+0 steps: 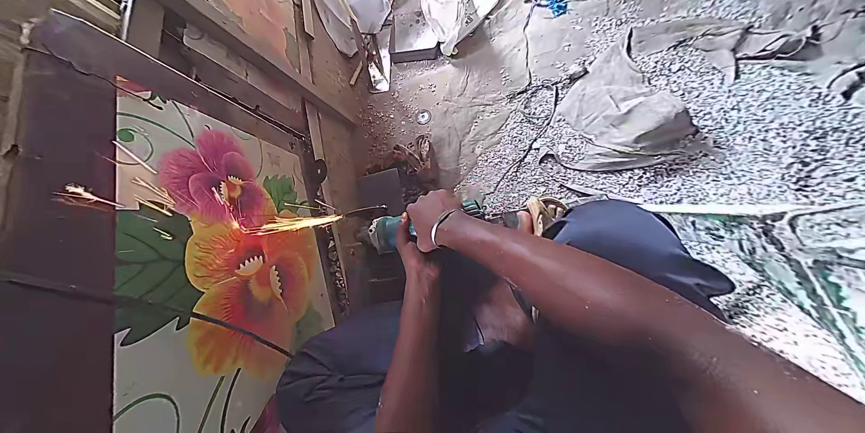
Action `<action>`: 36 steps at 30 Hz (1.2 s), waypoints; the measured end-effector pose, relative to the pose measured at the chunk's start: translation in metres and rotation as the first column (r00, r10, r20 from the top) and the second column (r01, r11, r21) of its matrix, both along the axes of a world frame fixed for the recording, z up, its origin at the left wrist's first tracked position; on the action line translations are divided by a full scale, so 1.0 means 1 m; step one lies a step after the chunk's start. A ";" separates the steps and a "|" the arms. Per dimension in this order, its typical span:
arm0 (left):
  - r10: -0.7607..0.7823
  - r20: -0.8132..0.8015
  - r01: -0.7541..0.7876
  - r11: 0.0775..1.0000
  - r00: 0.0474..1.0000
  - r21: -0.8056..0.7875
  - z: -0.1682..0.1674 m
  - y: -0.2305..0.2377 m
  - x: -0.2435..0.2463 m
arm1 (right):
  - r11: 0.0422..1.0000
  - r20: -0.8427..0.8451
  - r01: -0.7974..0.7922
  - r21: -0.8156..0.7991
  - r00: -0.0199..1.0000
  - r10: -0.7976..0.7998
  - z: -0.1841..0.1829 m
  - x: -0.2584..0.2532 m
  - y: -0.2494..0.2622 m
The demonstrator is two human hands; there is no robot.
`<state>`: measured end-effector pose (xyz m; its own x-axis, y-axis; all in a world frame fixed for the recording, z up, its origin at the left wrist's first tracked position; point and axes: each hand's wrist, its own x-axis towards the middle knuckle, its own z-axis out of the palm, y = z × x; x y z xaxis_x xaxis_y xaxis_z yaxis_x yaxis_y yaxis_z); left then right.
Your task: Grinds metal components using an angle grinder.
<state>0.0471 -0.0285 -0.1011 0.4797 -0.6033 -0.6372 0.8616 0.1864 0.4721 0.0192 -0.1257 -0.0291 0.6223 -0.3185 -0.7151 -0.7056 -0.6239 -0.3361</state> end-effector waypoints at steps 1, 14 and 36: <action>-0.007 0.003 0.007 1.000 1.000 -0.007 -0.001 0.001 0.000 | 1.000 -0.006 0.009 0.002 1.000 -0.009 0.001 -0.001 0.000; -0.034 -0.024 0.031 0.990 0.999 -0.138 0.005 0.011 0.001 | 0.999 -0.060 0.032 -0.022 0.998 -0.033 0.030 0.004 0.015; -0.021 -0.074 0.018 0.999 0.997 -0.036 0.003 0.006 0.009 | 0.998 -0.039 0.032 -0.048 0.999 -0.034 0.011 0.008 0.012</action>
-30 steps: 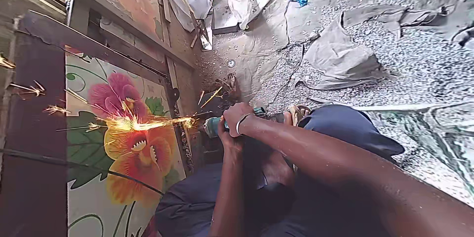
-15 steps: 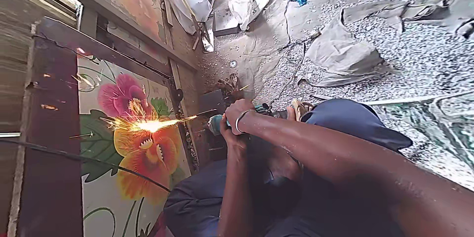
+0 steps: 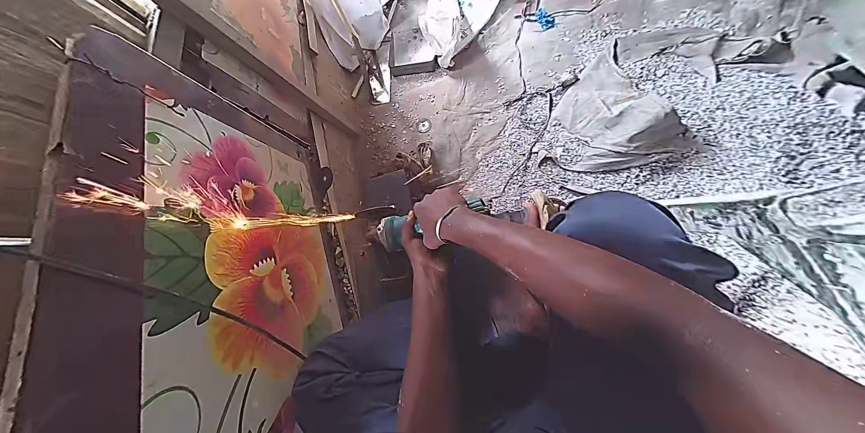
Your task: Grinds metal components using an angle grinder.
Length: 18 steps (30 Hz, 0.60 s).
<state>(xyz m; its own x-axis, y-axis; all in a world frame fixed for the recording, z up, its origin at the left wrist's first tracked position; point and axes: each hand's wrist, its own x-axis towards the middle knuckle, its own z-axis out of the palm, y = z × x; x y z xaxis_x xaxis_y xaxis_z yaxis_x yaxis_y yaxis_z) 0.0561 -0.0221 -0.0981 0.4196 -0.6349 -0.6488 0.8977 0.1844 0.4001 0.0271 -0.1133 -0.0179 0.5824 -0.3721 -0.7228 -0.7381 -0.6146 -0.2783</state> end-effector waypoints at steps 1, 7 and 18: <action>0.004 0.003 -0.004 1.000 1.000 0.007 0.000 -0.001 0.001 | 1.000 -0.002 -0.004 0.005 1.000 0.004 0.000 0.001 -0.001; -0.001 0.012 0.001 1.000 1.000 0.021 0.000 -0.004 0.003 | 1.000 -0.014 -0.019 0.017 1.000 0.019 -0.002 0.005 -0.007; -0.016 0.017 0.015 0.999 1.000 0.050 0.002 -0.005 -0.003 | 1.000 -0.032 -0.017 0.006 0.999 0.017 -0.005 0.000 -0.008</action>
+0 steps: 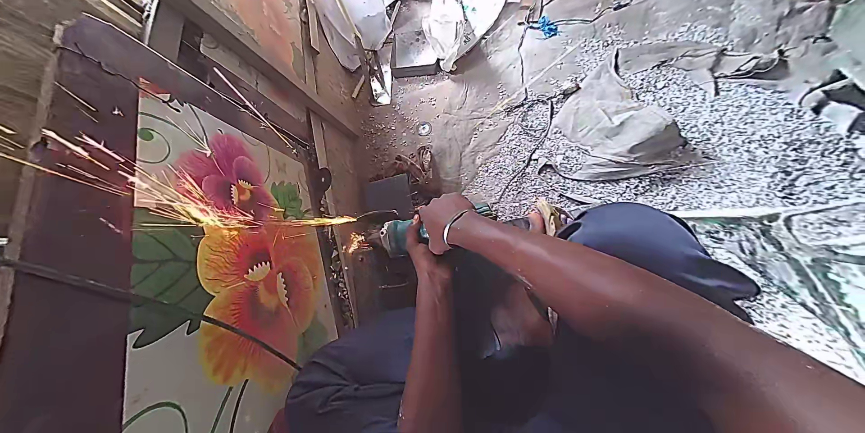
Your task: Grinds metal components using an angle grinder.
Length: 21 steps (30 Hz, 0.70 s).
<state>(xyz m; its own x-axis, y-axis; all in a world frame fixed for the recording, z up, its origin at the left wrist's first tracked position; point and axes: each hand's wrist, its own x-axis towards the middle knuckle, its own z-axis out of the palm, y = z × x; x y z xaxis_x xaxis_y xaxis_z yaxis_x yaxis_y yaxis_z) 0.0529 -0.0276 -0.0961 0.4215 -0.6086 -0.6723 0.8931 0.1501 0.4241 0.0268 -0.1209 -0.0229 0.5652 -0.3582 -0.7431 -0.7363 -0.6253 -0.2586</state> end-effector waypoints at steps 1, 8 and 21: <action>0.004 0.010 -0.004 1.000 1.000 0.004 0.000 -0.001 0.000 | 1.000 -0.002 -0.004 -0.003 1.000 0.004 0.000 0.000 -0.001; 0.013 0.022 -0.014 1.000 1.000 0.015 0.000 -0.004 0.000 | 1.000 -0.001 -0.011 -0.009 1.000 0.011 -0.001 0.001 -0.003; 0.026 0.000 -0.026 0.999 1.000 -0.026 -0.002 -0.002 0.002 | 1.000 0.019 -0.016 -0.021 1.000 0.016 0.000 0.003 -0.001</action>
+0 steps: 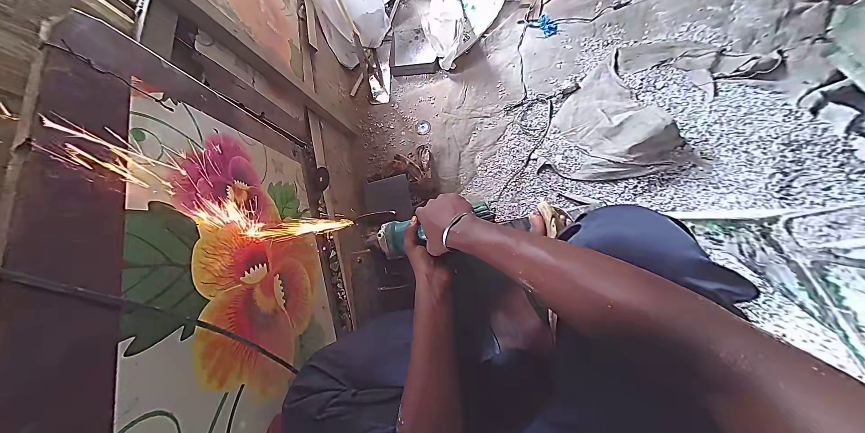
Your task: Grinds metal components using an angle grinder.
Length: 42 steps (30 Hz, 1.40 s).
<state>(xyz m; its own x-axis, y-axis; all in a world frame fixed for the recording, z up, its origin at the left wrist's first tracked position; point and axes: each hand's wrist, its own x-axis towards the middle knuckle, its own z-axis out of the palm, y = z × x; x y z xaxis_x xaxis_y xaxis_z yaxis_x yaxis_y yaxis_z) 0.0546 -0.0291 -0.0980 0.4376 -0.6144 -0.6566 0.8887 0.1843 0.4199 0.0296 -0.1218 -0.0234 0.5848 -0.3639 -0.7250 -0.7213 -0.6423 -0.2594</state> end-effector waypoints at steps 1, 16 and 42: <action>-0.007 -0.003 0.007 1.000 1.000 -0.013 -0.002 0.001 0.000 | 1.000 0.002 0.005 -0.001 1.000 -0.005 -0.001 0.000 0.000; 0.012 0.004 -0.012 0.999 1.000 -0.042 0.003 0.003 -0.008 | 1.000 -0.013 -0.013 -0.025 1.000 0.012 0.005 -0.008 0.005; -0.033 -0.018 0.030 0.992 0.999 -0.123 -0.009 0.005 -0.009 | 0.998 -0.014 0.012 -0.059 1.000 -0.013 0.002 -0.010 0.007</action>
<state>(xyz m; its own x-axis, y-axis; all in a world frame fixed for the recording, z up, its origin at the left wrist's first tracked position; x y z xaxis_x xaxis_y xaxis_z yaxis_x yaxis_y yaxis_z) 0.0454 -0.0238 -0.1073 0.4043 -0.7042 -0.5837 0.9028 0.2050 0.3780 0.0193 -0.1147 -0.0214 0.5693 -0.4133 -0.7107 -0.7329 -0.6468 -0.2110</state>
